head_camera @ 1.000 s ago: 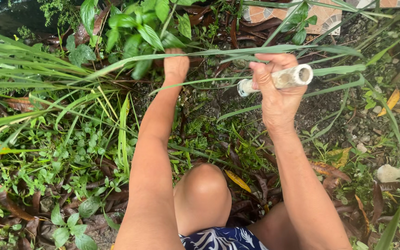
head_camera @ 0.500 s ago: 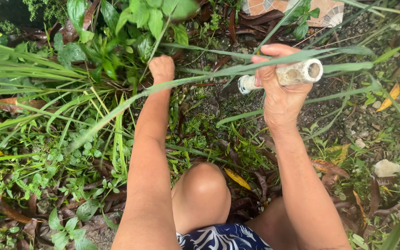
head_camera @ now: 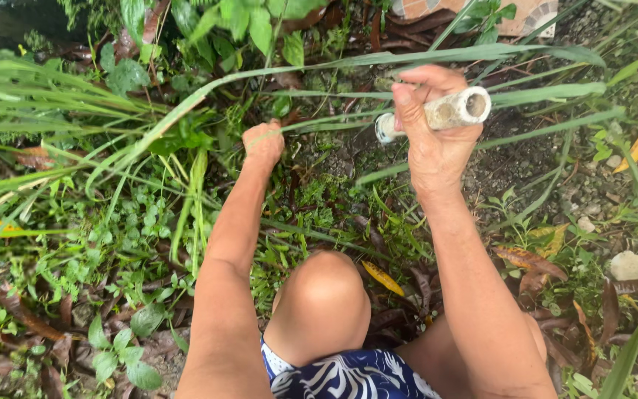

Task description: The person pulls weeds from the soil by hand and uses a gardening tool to dig near the roots in an outdoor garden.

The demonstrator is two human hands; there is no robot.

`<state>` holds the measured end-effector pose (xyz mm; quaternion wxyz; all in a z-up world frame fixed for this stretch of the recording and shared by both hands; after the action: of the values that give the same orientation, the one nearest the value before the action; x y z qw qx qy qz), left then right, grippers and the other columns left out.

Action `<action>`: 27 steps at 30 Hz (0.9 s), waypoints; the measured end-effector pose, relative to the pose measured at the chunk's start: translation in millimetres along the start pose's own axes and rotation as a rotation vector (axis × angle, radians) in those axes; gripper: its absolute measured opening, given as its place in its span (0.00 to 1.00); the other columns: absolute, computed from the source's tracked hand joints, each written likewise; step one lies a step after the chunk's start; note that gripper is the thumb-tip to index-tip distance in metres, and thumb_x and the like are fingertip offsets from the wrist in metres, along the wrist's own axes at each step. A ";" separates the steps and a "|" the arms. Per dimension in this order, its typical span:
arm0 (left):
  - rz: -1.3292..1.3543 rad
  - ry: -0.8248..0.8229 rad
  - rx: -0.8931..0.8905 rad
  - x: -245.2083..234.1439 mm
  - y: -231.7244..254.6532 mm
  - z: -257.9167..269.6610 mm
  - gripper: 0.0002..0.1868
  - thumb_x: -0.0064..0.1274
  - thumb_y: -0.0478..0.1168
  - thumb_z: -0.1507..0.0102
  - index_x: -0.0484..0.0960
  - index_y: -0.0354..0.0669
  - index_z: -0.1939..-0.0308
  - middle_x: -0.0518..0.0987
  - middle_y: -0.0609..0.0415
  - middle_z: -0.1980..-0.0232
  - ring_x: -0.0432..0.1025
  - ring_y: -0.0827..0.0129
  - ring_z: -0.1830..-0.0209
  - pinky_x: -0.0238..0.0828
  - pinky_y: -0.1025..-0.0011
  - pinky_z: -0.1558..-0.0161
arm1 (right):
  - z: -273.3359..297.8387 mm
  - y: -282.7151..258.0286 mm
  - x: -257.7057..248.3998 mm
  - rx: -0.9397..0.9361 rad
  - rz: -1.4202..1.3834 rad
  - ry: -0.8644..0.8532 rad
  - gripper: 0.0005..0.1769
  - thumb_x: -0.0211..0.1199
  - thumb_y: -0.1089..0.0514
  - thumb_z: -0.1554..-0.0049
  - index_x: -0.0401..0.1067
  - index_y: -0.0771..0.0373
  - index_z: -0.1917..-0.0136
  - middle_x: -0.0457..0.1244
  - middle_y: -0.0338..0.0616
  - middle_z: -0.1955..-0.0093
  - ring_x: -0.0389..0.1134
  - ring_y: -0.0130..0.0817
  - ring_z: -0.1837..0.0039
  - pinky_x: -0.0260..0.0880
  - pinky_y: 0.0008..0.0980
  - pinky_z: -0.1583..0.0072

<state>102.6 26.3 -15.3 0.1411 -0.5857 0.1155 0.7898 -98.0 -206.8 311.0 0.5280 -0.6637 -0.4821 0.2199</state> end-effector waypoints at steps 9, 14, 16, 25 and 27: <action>-0.038 -0.080 0.074 -15.5 22.8 39.3 0.14 0.37 0.37 0.27 0.80 0.41 0.48 0.84 0.46 0.61 0.82 0.57 0.62 0.80 0.59 0.63 | -0.6 -3.9 -2.4 -0.012 -0.038 -0.019 0.13 0.70 0.61 0.33 0.73 0.66 0.37 0.69 0.45 0.47 0.67 0.25 0.57 0.70 0.25 0.54; -0.296 -0.080 0.252 -32.7 61.4 100.9 0.09 0.47 0.37 0.33 0.83 0.41 0.55 0.78 0.43 0.50 0.76 0.61 0.50 0.80 0.64 0.57 | 1.7 -3.2 -7.9 0.017 -0.056 -0.019 0.14 0.70 0.60 0.33 0.73 0.66 0.37 0.69 0.43 0.49 0.66 0.25 0.57 0.69 0.25 0.54; -0.275 -0.016 0.263 -43.4 91.4 120.1 0.10 0.46 0.39 0.32 0.83 0.41 0.58 0.75 0.43 0.47 0.72 0.56 0.48 0.76 0.57 0.53 | 0.4 0.7 -6.9 0.021 -0.075 -0.026 0.12 0.71 0.61 0.32 0.73 0.67 0.38 0.68 0.43 0.51 0.65 0.25 0.57 0.68 0.26 0.54; -0.280 0.386 0.284 -46.4 81.0 -65.7 0.14 0.51 0.38 0.36 0.81 0.40 0.47 0.76 0.47 0.48 0.69 0.57 0.46 0.65 0.52 0.44 | 11.4 -1.3 -5.2 0.051 0.016 -0.045 0.09 0.68 0.64 0.33 0.73 0.65 0.40 0.69 0.43 0.50 0.67 0.25 0.56 0.71 0.25 0.54; -0.122 0.293 0.205 -26.4 63.4 -105.0 0.16 0.48 0.37 0.34 0.79 0.40 0.42 0.74 0.46 0.39 0.67 0.53 0.38 0.63 0.52 0.38 | 12.5 -5.8 -4.9 0.035 0.005 -0.063 0.10 0.67 0.64 0.33 0.73 0.65 0.39 0.69 0.44 0.48 0.67 0.24 0.56 0.71 0.24 0.54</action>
<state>180.8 -71.7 -19.1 0.2294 -0.6829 0.1790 0.6700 -112.5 -205.0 311.0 0.5235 -0.6482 -0.4930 0.2504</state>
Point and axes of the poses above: each hand's wrist, its own z-axis away from the middle knuckle, its own x-axis out of the palm, y = z × x, the point moved 2 cm from there along -z, towards the middle knuckle
